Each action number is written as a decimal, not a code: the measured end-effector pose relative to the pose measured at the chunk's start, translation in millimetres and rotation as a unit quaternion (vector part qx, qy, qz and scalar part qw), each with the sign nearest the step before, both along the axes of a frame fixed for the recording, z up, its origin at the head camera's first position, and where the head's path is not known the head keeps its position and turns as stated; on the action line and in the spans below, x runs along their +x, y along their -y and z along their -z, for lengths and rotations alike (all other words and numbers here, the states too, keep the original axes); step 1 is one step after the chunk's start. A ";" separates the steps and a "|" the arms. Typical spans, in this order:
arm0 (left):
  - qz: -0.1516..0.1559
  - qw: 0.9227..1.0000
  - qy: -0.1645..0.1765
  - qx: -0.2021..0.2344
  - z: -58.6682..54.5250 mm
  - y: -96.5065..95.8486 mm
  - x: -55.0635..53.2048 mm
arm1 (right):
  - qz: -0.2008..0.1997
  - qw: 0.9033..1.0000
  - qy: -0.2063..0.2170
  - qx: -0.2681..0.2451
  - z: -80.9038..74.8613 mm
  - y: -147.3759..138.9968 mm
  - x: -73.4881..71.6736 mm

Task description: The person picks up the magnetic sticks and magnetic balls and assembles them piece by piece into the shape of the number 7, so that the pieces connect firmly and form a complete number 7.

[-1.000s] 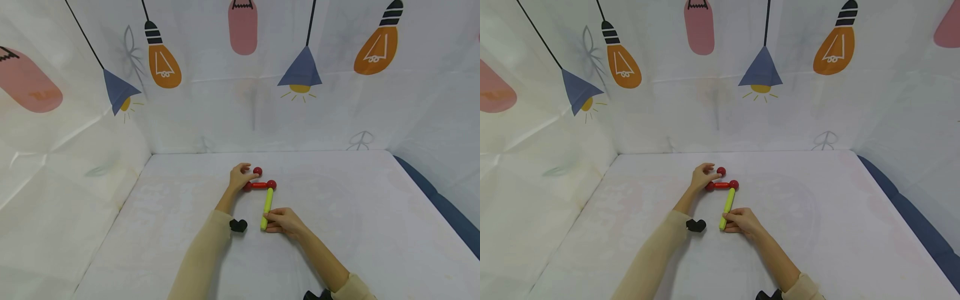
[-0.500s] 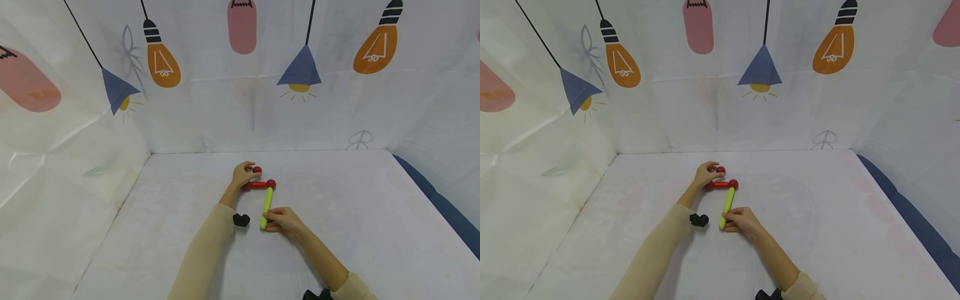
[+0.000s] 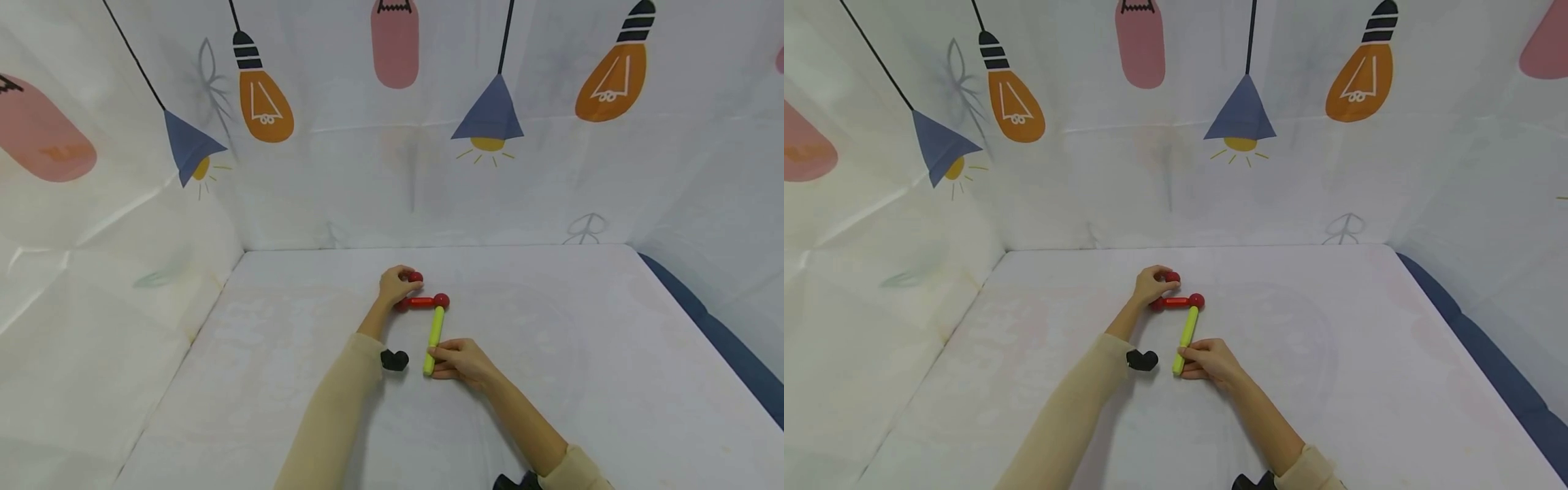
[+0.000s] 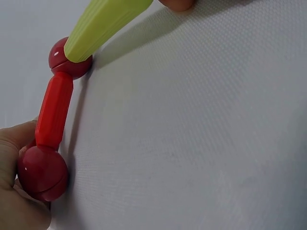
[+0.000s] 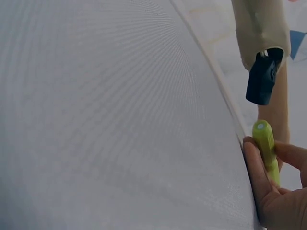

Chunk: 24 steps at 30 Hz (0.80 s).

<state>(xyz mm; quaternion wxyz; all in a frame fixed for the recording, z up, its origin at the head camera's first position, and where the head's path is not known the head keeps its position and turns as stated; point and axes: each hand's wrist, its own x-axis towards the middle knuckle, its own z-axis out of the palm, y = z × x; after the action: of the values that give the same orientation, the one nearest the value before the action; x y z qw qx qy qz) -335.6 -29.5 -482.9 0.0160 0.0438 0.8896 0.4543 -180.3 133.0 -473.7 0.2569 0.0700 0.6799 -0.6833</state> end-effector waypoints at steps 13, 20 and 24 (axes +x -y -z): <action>-0.066 0.988 -0.035 0.135 9.4 24.1 14.2 | -0.010 1.000 -0.015 -0.012 1.9 0.8 0.1; -0.098 0.974 -0.028 0.202 11.6 43.9 29.6 | -0.006 1.000 -0.016 -0.015 3.6 -0.3 0.7; -0.098 0.973 -0.011 0.210 10.7 51.3 40.5 | -0.002 1.000 -0.012 -0.010 4.2 -1.2 0.6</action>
<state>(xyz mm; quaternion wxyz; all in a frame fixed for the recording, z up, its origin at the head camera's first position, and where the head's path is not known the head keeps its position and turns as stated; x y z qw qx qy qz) -295.2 -80.7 -493.6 -0.0475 -0.0361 0.7743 0.6300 -179.7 134.3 -477.9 0.2505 0.0580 0.6765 -0.6901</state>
